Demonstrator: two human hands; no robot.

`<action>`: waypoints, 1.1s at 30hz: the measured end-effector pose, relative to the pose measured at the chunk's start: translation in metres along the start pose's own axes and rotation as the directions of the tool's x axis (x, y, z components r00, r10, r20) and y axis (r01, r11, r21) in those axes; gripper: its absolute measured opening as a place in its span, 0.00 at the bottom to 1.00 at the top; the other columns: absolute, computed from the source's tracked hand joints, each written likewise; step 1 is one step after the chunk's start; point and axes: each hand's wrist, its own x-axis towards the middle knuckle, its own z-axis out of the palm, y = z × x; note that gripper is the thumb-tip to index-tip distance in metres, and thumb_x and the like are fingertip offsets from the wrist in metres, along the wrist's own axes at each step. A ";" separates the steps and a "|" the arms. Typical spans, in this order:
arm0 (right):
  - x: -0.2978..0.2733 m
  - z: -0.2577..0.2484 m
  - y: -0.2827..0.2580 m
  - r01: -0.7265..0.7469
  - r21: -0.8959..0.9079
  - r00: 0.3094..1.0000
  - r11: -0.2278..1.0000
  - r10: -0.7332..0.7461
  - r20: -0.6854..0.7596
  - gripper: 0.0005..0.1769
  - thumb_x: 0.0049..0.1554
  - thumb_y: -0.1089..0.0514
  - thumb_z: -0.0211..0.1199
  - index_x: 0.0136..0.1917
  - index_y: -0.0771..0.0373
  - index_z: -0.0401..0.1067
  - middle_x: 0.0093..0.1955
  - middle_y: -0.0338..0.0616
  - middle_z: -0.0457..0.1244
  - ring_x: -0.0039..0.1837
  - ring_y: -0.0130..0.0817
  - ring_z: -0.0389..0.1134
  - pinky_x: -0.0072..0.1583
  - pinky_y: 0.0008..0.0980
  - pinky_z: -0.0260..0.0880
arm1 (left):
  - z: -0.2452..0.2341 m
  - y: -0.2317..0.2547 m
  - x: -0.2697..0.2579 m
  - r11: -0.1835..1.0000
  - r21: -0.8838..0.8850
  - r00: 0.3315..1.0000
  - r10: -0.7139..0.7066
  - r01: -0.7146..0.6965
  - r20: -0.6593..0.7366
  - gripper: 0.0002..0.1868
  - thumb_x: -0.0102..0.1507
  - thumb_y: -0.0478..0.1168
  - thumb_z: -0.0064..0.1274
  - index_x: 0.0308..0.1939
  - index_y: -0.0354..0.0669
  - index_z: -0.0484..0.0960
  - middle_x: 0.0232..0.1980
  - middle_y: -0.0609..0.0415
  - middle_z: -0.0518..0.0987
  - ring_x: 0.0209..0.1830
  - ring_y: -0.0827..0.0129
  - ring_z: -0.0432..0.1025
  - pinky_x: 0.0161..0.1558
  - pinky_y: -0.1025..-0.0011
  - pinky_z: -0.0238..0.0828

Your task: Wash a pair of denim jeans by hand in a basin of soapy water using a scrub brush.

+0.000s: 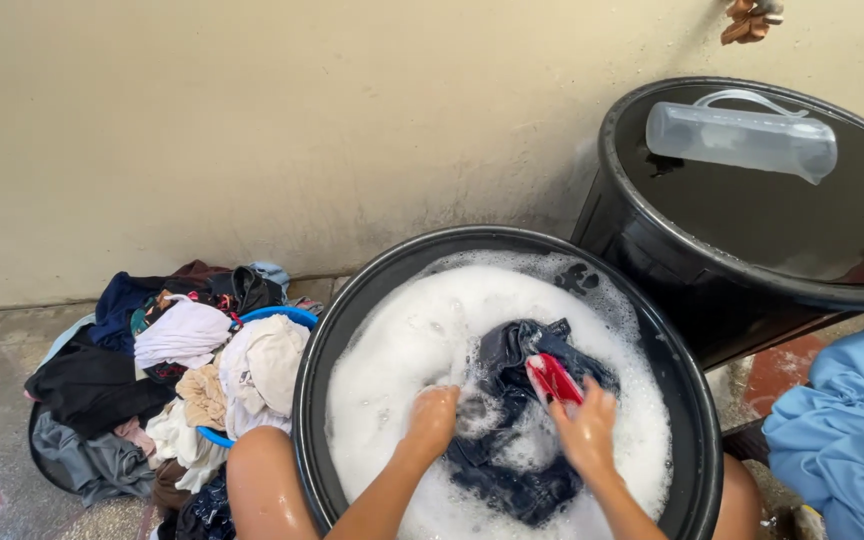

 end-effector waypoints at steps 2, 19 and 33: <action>-0.009 -0.034 -0.046 0.115 -0.187 0.983 0.976 -0.139 -0.120 0.42 0.47 0.43 0.69 0.70 0.58 0.61 0.66 0.54 0.61 0.65 0.47 0.62 0.61 0.51 0.63 | -0.018 0.003 -0.023 0.970 -0.233 0.997 -0.079 0.071 -0.022 0.13 0.68 0.40 0.45 0.52 0.40 0.80 0.46 0.46 0.82 0.48 0.59 0.75 0.54 0.62 0.67; -0.018 -0.041 -0.127 0.700 0.543 0.442 0.463 -0.879 0.179 0.37 0.47 0.57 0.69 0.70 0.35 0.70 0.47 0.42 0.71 0.39 0.30 0.72 0.42 0.26 0.74 | 0.009 -0.069 -0.168 0.945 -0.133 0.949 -0.310 0.300 -0.062 0.10 0.61 0.45 0.54 0.45 0.52 0.83 0.35 0.41 0.83 0.40 0.45 0.78 0.49 0.49 0.72; -0.004 -0.040 -0.177 0.377 0.348 0.525 0.858 -0.508 0.683 0.12 0.60 0.55 0.60 0.55 0.41 0.77 0.40 0.35 0.68 0.39 0.30 0.67 0.38 0.25 0.67 | 0.029 -0.099 -0.193 0.905 -0.130 0.850 -0.425 0.405 -0.310 0.12 0.61 0.50 0.51 0.46 0.63 0.86 0.32 0.50 0.85 0.30 0.54 0.79 0.48 0.62 0.67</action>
